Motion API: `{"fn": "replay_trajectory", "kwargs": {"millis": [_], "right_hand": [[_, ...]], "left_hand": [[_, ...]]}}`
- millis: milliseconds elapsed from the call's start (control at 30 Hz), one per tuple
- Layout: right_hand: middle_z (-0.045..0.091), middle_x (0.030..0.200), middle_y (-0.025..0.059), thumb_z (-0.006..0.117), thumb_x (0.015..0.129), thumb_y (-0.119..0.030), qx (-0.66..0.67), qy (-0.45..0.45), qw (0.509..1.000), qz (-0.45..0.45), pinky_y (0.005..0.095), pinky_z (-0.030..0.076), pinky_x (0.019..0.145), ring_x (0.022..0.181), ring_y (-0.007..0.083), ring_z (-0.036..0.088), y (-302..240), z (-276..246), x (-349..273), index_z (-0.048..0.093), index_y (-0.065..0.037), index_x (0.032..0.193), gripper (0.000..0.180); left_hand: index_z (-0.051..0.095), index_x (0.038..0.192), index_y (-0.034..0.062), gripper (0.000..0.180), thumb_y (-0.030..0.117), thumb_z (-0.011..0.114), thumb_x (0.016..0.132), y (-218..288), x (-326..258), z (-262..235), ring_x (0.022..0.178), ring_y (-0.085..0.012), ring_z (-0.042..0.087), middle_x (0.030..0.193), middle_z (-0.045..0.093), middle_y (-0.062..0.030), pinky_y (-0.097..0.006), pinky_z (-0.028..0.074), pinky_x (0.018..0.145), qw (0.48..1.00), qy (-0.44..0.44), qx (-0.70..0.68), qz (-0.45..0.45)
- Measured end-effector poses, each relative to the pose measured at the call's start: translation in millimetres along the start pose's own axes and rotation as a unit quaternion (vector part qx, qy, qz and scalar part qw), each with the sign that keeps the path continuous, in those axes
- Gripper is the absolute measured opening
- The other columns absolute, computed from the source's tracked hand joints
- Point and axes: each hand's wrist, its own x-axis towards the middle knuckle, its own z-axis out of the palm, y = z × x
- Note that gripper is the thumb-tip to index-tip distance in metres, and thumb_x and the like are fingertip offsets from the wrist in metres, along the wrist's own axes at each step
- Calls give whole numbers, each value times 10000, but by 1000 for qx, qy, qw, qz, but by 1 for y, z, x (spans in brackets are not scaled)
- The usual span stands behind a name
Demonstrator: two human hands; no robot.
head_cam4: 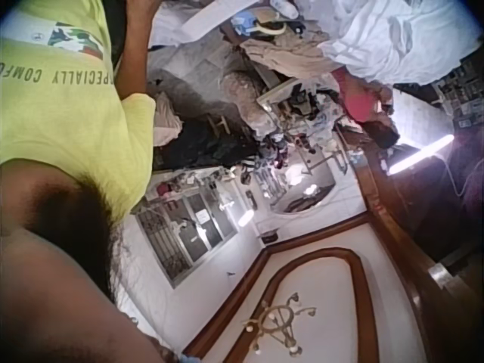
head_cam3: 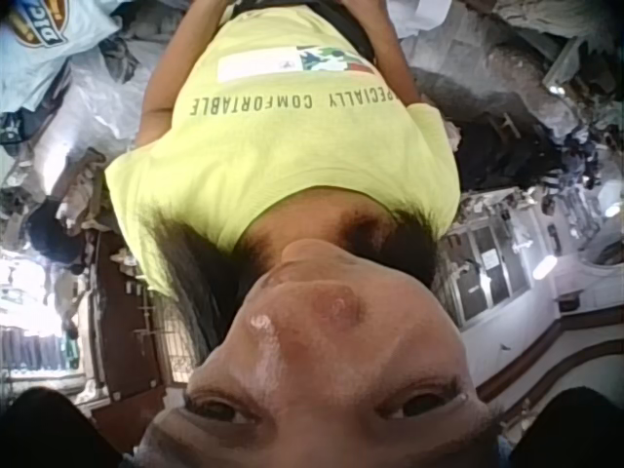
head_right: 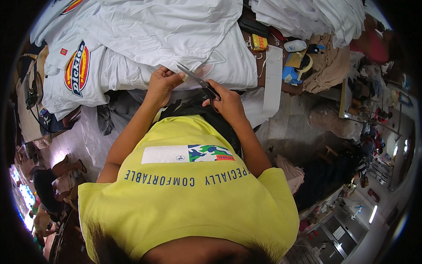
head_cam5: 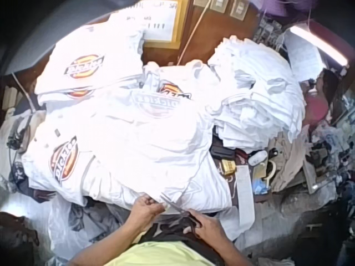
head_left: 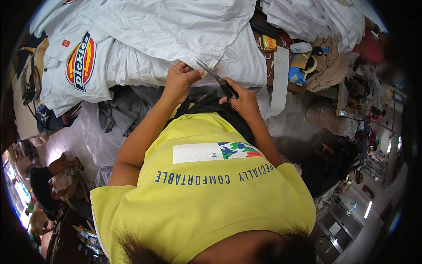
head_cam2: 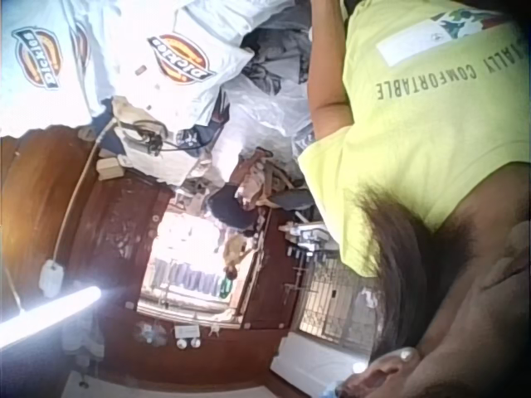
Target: The person picks up several white t-shirts one by one from a stack, unfolds them to check the fabric and seams, uses shears to trim excess thread from the necklines and hems, and then refolds them back onto the stack.
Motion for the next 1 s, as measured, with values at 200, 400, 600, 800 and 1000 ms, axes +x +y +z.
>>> {"fn": "replay_trajectory", "kwargs": {"millis": [200, 400, 600, 800, 1000], "right_hand": [[564, 647, 89, 728, 602, -91, 6, -16, 999, 34, 306, 436, 544, 527, 207, 520, 7, 0, -1, 542, -111, 1148, 578], [463, 625, 44, 821, 488, -272, -62, -26, 998, 8, 309, 422, 558, 578, 197, 502, -5, -2, 12, 532, -145, 1179, 760], [455, 595, 47, 823, 494, -263, -24, -31, 999, 1, 309, 418, 531, 529, 187, 490, -13, 3, 23, 537, -136, 1170, 745], [501, 562, 85, 797, 544, -161, 10, -60, 996, 58, 299, 416, 498, 471, 195, 509, -1, 3, 18, 536, -119, 1158, 668], [537, 616, 96, 794, 540, -147, -35, -6, 999, -34, 308, 429, 528, 521, 213, 527, 1, 6, 19, 529, -125, 1165, 679]], "left_hand": [[528, 947, -17, 216, -13, 620, 752, 8, -1, 2, 752, -132, 598, 849, 606, -67, -246, 506, 684, 999, 42, -26, 13], [534, 937, -14, 203, -25, 604, 747, -2, 2, -6, 744, -123, 597, 844, 609, -66, -240, 504, 685, 999, 36, -16, 15], [542, 954, 14, 203, -14, 604, 763, 0, -2, -5, 761, -127, 598, 845, 619, -44, -265, 493, 714, 1000, 26, -1, 10], [543, 934, -13, 191, -5, 618, 758, 2, -3, -3, 753, -112, 590, 858, 609, -61, -233, 496, 685, 999, 38, -13, 6], [535, 936, 10, 186, -13, 612, 769, 4, -1, -8, 765, -117, 587, 865, 601, -53, -243, 485, 700, 998, 38, -36, 42]]}}
